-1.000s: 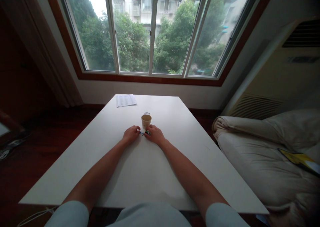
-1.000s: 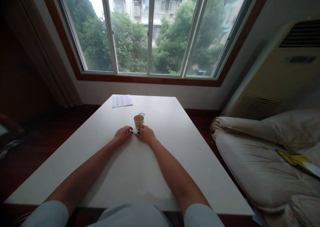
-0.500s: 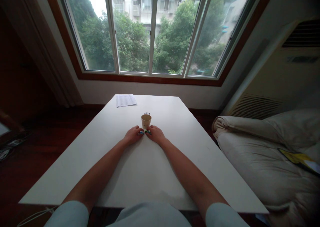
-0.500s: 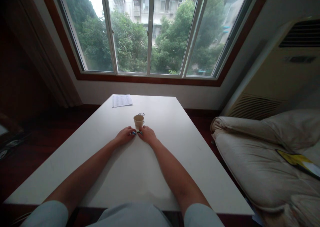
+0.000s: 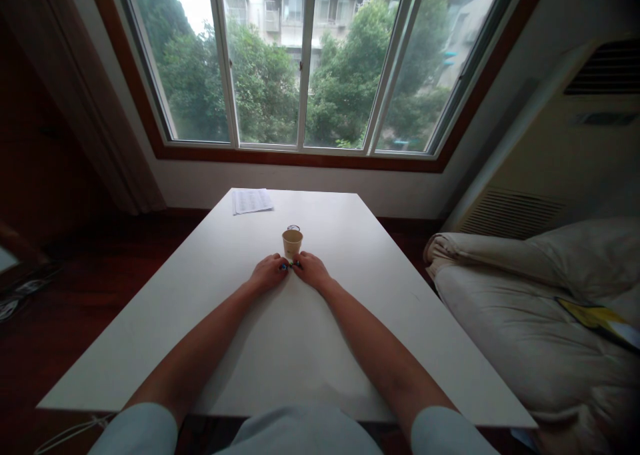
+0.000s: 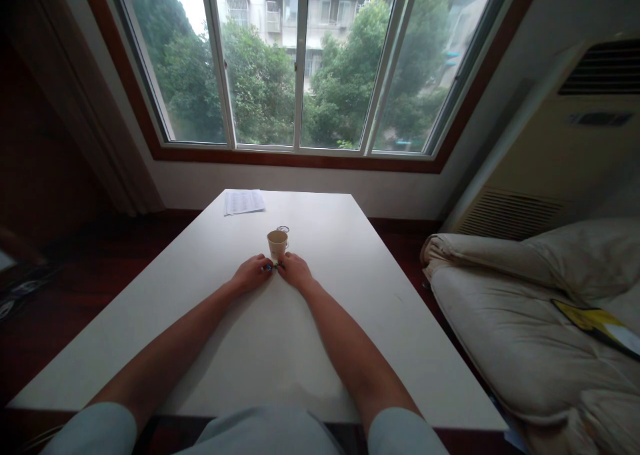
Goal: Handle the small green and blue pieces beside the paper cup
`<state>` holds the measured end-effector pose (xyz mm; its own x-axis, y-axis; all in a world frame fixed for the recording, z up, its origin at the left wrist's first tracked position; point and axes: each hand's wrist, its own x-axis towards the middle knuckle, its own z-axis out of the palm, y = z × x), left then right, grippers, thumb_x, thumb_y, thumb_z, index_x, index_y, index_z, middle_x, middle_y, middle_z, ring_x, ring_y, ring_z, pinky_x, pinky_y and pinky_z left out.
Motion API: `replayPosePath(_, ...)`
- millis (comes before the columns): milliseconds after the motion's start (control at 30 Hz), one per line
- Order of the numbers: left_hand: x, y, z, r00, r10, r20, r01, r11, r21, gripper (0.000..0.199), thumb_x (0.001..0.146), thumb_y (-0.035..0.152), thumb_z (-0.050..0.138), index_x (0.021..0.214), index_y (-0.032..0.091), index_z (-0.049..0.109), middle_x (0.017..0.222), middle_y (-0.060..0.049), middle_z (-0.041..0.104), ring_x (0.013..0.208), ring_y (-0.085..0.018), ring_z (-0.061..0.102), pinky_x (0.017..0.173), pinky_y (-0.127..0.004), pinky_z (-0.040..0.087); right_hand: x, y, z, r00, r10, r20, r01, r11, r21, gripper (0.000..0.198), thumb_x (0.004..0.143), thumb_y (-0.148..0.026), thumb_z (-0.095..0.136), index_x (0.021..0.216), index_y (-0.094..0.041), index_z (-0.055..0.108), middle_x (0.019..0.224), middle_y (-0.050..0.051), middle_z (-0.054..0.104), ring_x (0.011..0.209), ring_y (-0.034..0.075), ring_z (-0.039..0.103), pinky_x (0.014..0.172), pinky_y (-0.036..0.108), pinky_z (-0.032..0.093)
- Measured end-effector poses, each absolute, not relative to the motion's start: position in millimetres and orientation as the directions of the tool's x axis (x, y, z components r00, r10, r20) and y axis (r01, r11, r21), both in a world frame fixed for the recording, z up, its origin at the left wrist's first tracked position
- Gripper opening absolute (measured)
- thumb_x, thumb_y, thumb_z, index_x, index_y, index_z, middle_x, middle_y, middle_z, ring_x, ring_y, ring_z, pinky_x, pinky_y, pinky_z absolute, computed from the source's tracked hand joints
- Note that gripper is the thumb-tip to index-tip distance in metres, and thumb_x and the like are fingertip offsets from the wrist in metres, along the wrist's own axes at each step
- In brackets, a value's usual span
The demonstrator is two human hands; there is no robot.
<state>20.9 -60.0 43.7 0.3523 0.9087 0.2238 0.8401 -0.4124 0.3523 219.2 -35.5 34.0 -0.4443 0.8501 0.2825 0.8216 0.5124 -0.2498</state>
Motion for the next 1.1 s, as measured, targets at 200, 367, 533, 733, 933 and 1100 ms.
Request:
replayPosePath(200, 24.1, -60.7, 43.3, 0.334, 0.918, 0.212, 0.846, -0.391, 0.363, 0.021, 0.089, 0.028, 0.055, 0.102, 0.026, 0.071, 0.103, -0.005, 0.064, 0.095, -0.019, 0.06, 0.08, -0.028, 0.046, 219.4, -35.8, 34.5, -0.403, 0.87, 0.284, 0.817, 0.482, -0.316, 0.016, 0.094, -0.034, 0.06, 0.101, -0.021, 0.065, 0.099, 0.004, 0.065, 0.089, 0.015, 0.057, 0.075, 0.025, 0.038)
replayPosePath(367, 24.6, -61.1, 45.2, 0.337, 0.917, 0.213, 0.845, -0.394, 0.361, 0.02, 0.088, 0.024, 0.054, 0.099, 0.025, 0.07, 0.102, -0.005, 0.065, 0.093, -0.018, 0.06, 0.078, -0.027, 0.045, 219.1, -34.5, 32.9, -0.363, 0.876, 0.318, 0.805, 0.467, -0.366, 0.014, 0.092, -0.031, 0.061, 0.098, -0.02, 0.065, 0.097, 0.003, 0.064, 0.085, 0.014, 0.057, 0.074, 0.024, 0.038)
replayPosePath(533, 25.2, -60.9, 46.5, 0.317, 0.93, 0.186, 0.857, -0.365, 0.364, 0.018, 0.087, 0.022, 0.055, 0.095, 0.024, 0.07, 0.1, -0.005, 0.065, 0.093, -0.018, 0.06, 0.077, -0.027, 0.045, 218.8, -33.6, 34.4, -0.355, 0.861, 0.365, 0.79, 0.485, -0.376, 0.011, 0.092, -0.029, 0.059, 0.095, -0.02, 0.064, 0.094, 0.003, 0.063, 0.084, 0.014, 0.056, 0.075, 0.024, 0.039)
replayPosePath(733, 22.7, -60.7, 45.6, 0.345, 0.915, 0.211, 0.842, -0.401, 0.362, 0.017, 0.087, 0.022, 0.054, 0.094, 0.024, 0.069, 0.1, -0.005, 0.065, 0.091, -0.018, 0.06, 0.076, -0.027, 0.044, 218.7, -35.9, 37.8, -0.338, 0.841, 0.423, 0.78, 0.501, -0.374, 0.009, 0.092, -0.028, 0.059, 0.094, -0.02, 0.063, 0.091, 0.002, 0.063, 0.082, 0.015, 0.056, 0.075, 0.024, 0.039)
replayPosePath(933, 22.1, -58.4, 43.0, 0.348, 0.909, 0.23, 0.841, -0.411, 0.351, 0.016, 0.088, 0.022, 0.054, 0.092, 0.024, 0.069, 0.098, -0.005, 0.065, 0.09, -0.018, 0.06, 0.077, -0.027, 0.044, 218.2, -38.0, 40.9, -0.329, 0.811, 0.484, 0.757, 0.533, -0.378, 0.013, 0.095, -0.03, 0.055, 0.095, -0.021, 0.063, 0.09, 0.003, 0.063, 0.084, 0.016, 0.055, 0.075, 0.024, 0.039)
replayPosePath(1100, 22.7, -57.7, 42.9, 0.333, 0.917, 0.218, 0.85, -0.392, 0.352, 0.015, 0.088, 0.024, 0.054, 0.092, 0.023, 0.068, 0.098, -0.005, 0.066, 0.09, -0.018, 0.061, 0.077, -0.027, 0.044, 218.8, -38.2, 43.3, -0.292, 0.801, 0.523, 0.754, 0.529, -0.389, 0.017, 0.097, -0.033, 0.051, 0.097, -0.021, 0.064, 0.088, 0.004, 0.062, 0.084, 0.017, 0.055, 0.077, 0.025, 0.04)
